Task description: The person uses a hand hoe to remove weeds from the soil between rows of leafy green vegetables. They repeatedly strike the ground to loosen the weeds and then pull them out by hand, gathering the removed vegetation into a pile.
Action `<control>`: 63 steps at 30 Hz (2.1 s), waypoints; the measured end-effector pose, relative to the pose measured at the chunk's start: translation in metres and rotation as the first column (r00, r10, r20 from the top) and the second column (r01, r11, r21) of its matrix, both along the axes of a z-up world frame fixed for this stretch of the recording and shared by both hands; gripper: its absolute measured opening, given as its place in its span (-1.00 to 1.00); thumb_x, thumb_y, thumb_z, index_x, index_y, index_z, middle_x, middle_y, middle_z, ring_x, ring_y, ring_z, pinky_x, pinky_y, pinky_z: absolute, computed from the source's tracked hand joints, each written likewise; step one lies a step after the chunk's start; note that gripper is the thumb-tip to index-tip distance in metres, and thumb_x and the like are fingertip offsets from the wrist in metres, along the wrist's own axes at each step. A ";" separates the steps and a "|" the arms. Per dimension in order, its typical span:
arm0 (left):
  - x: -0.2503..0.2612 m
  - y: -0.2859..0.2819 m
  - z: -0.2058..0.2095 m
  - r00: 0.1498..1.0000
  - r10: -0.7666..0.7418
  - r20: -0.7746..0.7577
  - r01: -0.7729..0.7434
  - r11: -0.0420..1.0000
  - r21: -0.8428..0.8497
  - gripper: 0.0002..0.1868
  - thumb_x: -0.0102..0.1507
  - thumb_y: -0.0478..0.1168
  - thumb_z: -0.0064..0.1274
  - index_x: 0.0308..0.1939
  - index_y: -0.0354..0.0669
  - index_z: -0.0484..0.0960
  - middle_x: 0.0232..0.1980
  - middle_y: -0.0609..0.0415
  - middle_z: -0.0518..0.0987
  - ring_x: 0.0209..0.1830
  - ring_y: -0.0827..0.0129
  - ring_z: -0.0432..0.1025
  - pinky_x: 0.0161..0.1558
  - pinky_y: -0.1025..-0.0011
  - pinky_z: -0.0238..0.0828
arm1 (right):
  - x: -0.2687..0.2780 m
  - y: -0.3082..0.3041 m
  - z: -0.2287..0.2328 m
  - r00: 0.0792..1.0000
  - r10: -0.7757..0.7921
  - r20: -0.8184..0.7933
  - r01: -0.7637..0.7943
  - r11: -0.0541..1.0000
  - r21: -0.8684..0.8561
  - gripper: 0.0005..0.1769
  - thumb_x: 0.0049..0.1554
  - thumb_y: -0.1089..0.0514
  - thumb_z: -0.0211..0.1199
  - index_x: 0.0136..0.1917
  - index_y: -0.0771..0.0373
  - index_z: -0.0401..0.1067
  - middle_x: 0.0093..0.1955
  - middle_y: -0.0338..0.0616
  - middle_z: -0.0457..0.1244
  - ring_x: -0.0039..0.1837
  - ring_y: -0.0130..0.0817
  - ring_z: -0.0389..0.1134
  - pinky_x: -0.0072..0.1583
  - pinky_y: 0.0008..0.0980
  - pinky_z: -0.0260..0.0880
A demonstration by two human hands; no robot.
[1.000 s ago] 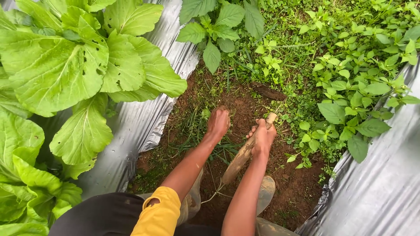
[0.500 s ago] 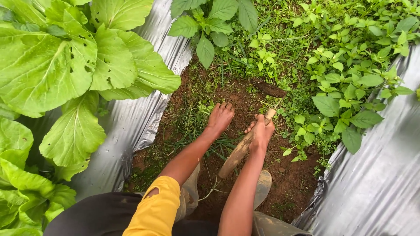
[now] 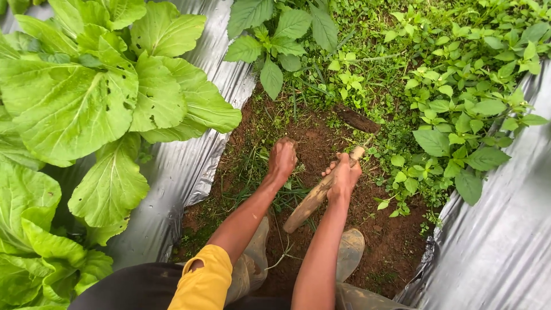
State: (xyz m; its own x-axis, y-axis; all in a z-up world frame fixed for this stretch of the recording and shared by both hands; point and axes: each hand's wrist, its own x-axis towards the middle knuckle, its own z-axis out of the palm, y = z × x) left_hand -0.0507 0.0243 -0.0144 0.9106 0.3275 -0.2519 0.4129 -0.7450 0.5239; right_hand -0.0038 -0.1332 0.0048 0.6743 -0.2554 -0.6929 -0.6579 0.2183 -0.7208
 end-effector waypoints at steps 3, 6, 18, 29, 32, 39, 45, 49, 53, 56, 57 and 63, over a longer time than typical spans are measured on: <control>0.004 -0.004 0.020 0.993 0.119 -0.019 -0.121 0.983 -0.135 -0.78 0.19 -0.55 -0.01 -0.13 -0.43 0.67 -0.12 -0.22 0.63 -0.02 -0.01 0.55 0.33 0.12 0.36 | -0.006 0.004 -0.001 1.000 0.023 -0.004 -0.023 1.000 -0.003 -0.92 0.11 0.18 0.15 -0.13 0.17 0.28 -0.50 -0.29 0.19 -0.53 -0.53 0.23 -0.45 -0.44 0.39; -0.003 -0.001 -0.003 0.993 0.116 0.012 -0.113 0.985 -0.129 -0.77 0.20 -0.56 -0.01 -0.11 -0.44 0.68 -0.12 -0.21 0.63 -0.05 0.04 0.54 0.25 0.16 0.41 | -0.015 0.006 -0.003 0.999 -0.035 -0.022 0.035 0.999 -0.005 -0.91 0.11 0.15 0.16 -0.13 0.16 0.29 -0.51 -0.28 0.19 -0.53 -0.50 0.23 -0.46 -0.42 0.39; 0.018 0.007 0.027 0.993 0.116 -0.015 -0.113 0.985 0.131 -0.70 0.18 -0.62 0.07 -0.02 -0.44 0.66 0.13 -0.24 0.57 0.10 0.05 0.53 -0.01 0.25 0.63 | -0.012 0.008 0.006 0.971 -0.233 -0.052 0.238 0.965 0.108 -0.81 0.07 0.14 0.13 -0.07 0.18 0.21 -0.51 -0.29 0.13 -0.53 -0.48 0.20 -0.45 -0.39 0.38; 0.024 -0.023 -0.079 0.933 -0.302 -0.196 0.357 0.848 0.392 -0.70 0.25 -0.38 0.16 0.06 -0.09 0.71 0.23 -0.02 0.60 0.36 0.10 0.39 0.37 -0.03 0.25 | -0.009 -0.010 0.007 0.980 -0.199 -0.024 0.201 0.977 0.069 -0.83 0.07 0.12 0.17 -0.12 0.15 0.22 -0.51 -0.26 0.15 -0.53 -0.45 0.22 -0.47 -0.36 0.37; 0.039 -0.027 -0.060 0.932 -0.262 -0.252 0.343 0.862 0.374 -0.69 0.24 -0.43 0.14 0.05 -0.12 0.71 0.23 -0.11 0.61 0.38 0.05 0.40 0.43 -0.08 0.18 | -0.010 -0.012 -0.001 0.990 -0.140 -0.001 0.140 0.989 0.043 -0.85 0.12 0.11 0.18 -0.11 0.12 0.24 -0.50 -0.33 0.19 -0.53 -0.49 0.24 -0.47 -0.39 0.41; 0.028 -0.007 -0.096 0.991 -0.039 -0.130 0.056 0.990 0.129 -0.74 0.20 -0.55 0.00 -0.14 -0.29 0.71 0.14 -0.26 0.62 0.36 -0.10 0.40 0.48 -0.08 0.08 | -0.007 -0.016 -0.001 0.985 -0.169 -0.025 0.170 0.984 0.053 -0.86 0.08 0.13 0.17 -0.15 0.15 0.24 -0.52 -0.28 0.17 -0.55 -0.47 0.23 -0.47 -0.37 0.40; 0.019 0.006 -0.036 0.983 0.036 -0.181 0.019 0.956 0.291 -0.67 0.18 -0.59 0.09 -0.01 -0.32 0.69 0.12 -0.24 0.62 0.31 -0.06 0.43 0.41 -0.09 0.20 | -0.002 -0.007 0.009 0.985 -0.171 -0.035 0.173 0.982 0.079 -0.85 0.08 0.10 0.17 -0.16 0.14 0.24 -0.52 -0.28 0.17 -0.54 -0.48 0.23 -0.47 -0.39 0.40; 0.014 0.005 -0.004 0.994 0.042 -0.103 0.001 0.921 0.390 -0.71 0.20 -0.49 0.14 -0.01 -0.24 0.71 0.26 -0.19 0.55 0.38 0.05 0.35 0.39 -0.03 0.21 | 0.004 0.016 0.009 0.993 -0.113 -0.032 0.116 0.988 0.106 -0.83 0.14 0.06 0.13 -0.15 0.15 0.23 -0.50 -0.25 0.16 -0.52 -0.48 0.23 -0.46 -0.39 0.38; 0.029 -0.005 0.010 0.998 -0.067 0.014 0.057 0.929 0.365 -0.72 0.22 -0.46 0.15 0.01 -0.20 0.70 0.33 -0.13 0.48 0.39 0.10 0.28 0.39 0.04 0.19 | -0.008 0.052 -0.008 0.986 0.150 -0.075 -0.142 0.985 0.098 -0.85 0.24 0.08 0.06 -0.08 0.20 0.27 -0.47 -0.31 0.18 -0.49 -0.50 0.23 -0.43 -0.42 0.42; 0.041 -0.007 -0.010 0.998 -0.039 0.054 0.027 0.980 0.197 -0.40 0.12 -0.51 0.25 0.26 -0.26 0.55 0.35 -0.22 0.43 0.41 -0.02 0.28 0.42 -0.15 0.19 | -0.038 0.057 -0.015 0.960 0.250 -0.127 -0.242 0.967 0.079 -0.77 0.26 0.04 0.08 -0.11 0.25 0.28 -0.44 -0.24 0.17 -0.47 -0.48 0.23 -0.39 -0.40 0.41; 0.043 -0.006 -0.014 0.998 -0.041 0.056 0.030 0.981 0.192 -0.40 0.12 -0.51 0.25 0.26 -0.26 0.55 0.35 -0.22 0.43 0.41 -0.02 0.28 0.42 -0.15 0.19 | -0.038 0.055 -0.015 0.961 0.247 -0.127 -0.239 0.968 0.074 -0.77 0.26 0.04 0.08 -0.11 0.25 0.28 -0.44 -0.24 0.17 -0.47 -0.48 0.23 -0.39 -0.40 0.41; 0.064 0.004 -0.038 0.996 0.073 0.053 -0.078 0.990 0.114 -0.44 0.32 -0.23 0.06 0.42 -0.19 0.39 0.32 -0.25 0.46 0.27 0.05 0.45 0.12 0.12 0.55 | 0.004 0.037 0.000 0.997 0.072 0.005 -0.072 0.997 -0.004 -0.81 0.26 0.07 0.11 -0.09 0.22 0.32 -0.46 -0.27 0.19 -0.51 -0.49 0.22 -0.43 -0.46 0.39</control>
State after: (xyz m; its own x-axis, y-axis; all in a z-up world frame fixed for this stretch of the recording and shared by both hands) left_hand 0.0137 0.0279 -0.0525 0.8923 0.4203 -0.1648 0.4467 -0.7693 0.4567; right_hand -0.0002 -0.0961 0.0046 0.6944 -0.2084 -0.6888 -0.6684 0.1678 -0.7246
